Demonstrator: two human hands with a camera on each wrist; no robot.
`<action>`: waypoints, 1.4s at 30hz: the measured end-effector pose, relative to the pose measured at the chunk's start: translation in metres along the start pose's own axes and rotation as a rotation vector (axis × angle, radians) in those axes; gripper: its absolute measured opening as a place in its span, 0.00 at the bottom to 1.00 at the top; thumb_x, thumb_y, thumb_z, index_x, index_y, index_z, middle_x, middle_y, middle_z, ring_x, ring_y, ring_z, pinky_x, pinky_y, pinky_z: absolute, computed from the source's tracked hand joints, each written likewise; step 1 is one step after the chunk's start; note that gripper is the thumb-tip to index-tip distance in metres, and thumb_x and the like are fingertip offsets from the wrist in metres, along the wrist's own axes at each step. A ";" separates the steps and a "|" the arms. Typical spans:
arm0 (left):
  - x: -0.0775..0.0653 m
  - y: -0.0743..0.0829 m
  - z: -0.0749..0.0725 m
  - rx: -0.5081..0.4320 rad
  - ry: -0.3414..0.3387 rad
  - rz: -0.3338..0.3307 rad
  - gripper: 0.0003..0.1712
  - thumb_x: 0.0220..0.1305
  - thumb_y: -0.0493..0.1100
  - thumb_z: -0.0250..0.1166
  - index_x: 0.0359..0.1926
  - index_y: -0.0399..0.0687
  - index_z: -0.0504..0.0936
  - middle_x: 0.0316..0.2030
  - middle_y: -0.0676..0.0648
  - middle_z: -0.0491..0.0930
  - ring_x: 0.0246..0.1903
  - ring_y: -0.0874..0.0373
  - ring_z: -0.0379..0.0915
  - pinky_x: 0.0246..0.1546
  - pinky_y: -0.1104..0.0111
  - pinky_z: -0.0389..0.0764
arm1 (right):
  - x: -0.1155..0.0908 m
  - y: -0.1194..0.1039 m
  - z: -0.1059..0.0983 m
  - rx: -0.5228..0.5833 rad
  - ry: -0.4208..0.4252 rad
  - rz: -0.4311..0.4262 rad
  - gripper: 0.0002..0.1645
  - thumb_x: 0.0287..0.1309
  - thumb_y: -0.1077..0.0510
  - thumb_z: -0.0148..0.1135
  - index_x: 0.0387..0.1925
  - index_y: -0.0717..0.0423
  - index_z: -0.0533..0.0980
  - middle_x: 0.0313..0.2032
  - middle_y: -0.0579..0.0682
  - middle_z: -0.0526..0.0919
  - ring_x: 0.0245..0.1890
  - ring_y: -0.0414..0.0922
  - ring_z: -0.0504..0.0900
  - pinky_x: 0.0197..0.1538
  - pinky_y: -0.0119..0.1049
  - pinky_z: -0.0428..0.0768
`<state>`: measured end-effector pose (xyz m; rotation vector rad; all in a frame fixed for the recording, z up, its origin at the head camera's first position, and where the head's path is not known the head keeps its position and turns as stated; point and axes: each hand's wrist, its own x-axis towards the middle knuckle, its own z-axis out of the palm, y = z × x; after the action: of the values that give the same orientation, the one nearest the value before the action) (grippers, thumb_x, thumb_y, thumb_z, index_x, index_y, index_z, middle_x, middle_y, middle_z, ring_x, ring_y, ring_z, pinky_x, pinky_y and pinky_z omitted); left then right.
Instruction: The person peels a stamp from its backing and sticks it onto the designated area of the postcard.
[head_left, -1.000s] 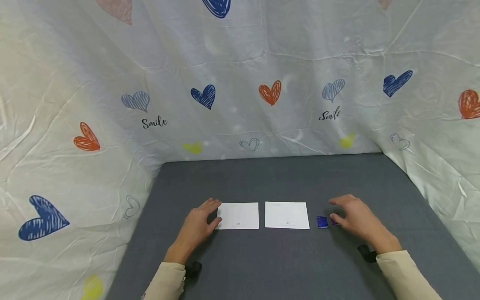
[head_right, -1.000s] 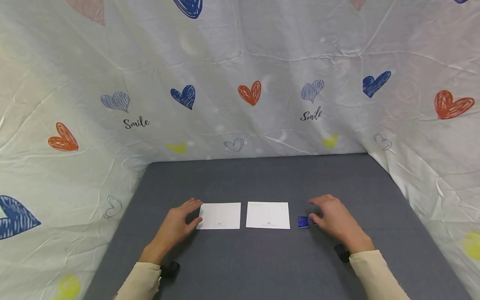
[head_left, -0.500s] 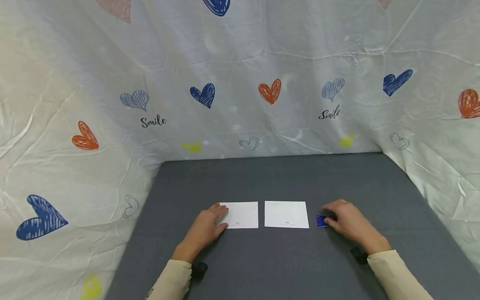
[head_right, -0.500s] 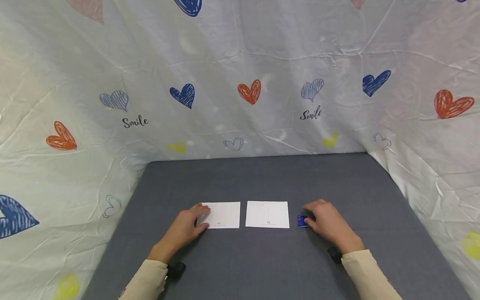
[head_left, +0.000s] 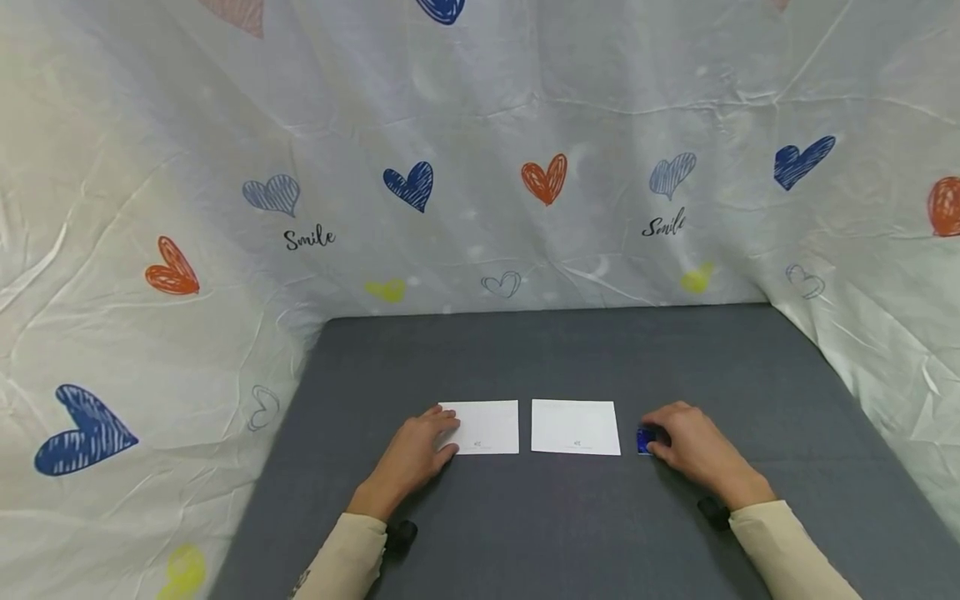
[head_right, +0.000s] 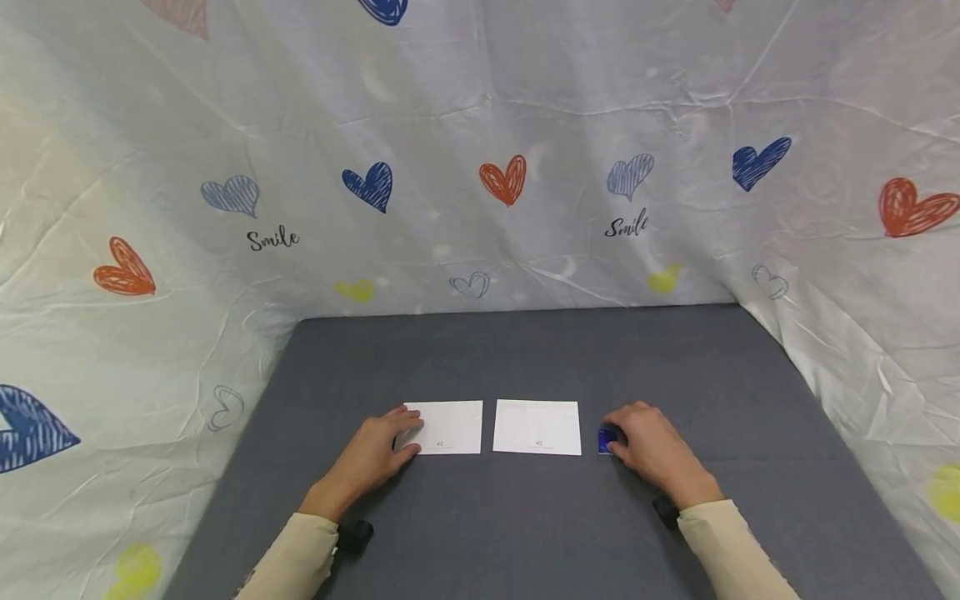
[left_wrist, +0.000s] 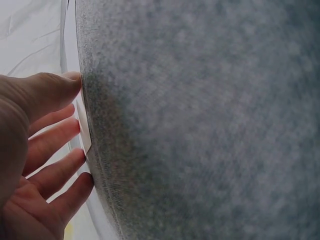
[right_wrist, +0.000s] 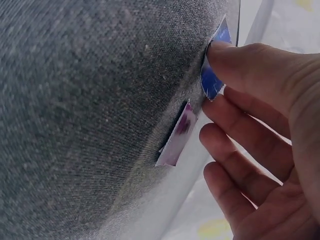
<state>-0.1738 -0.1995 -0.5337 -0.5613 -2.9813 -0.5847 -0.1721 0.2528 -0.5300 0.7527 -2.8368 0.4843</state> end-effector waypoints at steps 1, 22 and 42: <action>0.000 0.000 0.000 -0.001 -0.003 -0.001 0.23 0.64 0.37 0.80 0.59 0.39 0.89 0.63 0.40 0.87 0.71 0.40 0.78 0.69 0.42 0.79 | 0.000 0.000 0.000 -0.001 0.002 -0.002 0.19 0.51 0.64 0.85 0.45 0.60 0.89 0.42 0.54 0.93 0.45 0.55 0.89 0.51 0.56 0.87; -0.001 0.002 -0.002 -0.023 0.014 0.005 0.20 0.64 0.35 0.79 0.57 0.38 0.90 0.63 0.39 0.87 0.72 0.39 0.77 0.69 0.42 0.79 | 0.002 0.001 -0.002 0.050 0.007 0.002 0.12 0.53 0.66 0.83 0.36 0.52 0.88 0.34 0.44 0.88 0.37 0.44 0.83 0.43 0.47 0.84; -0.002 0.002 0.001 -0.015 0.008 -0.012 0.20 0.64 0.35 0.79 0.57 0.38 0.90 0.64 0.39 0.86 0.72 0.39 0.77 0.69 0.42 0.79 | 0.017 0.003 -0.032 0.134 -0.089 0.016 0.11 0.61 0.63 0.76 0.29 0.46 0.82 0.26 0.36 0.80 0.27 0.30 0.74 0.34 0.34 0.78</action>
<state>-0.1709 -0.1988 -0.5340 -0.5416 -2.9773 -0.6095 -0.1859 0.2582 -0.4966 0.7940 -2.9181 0.6657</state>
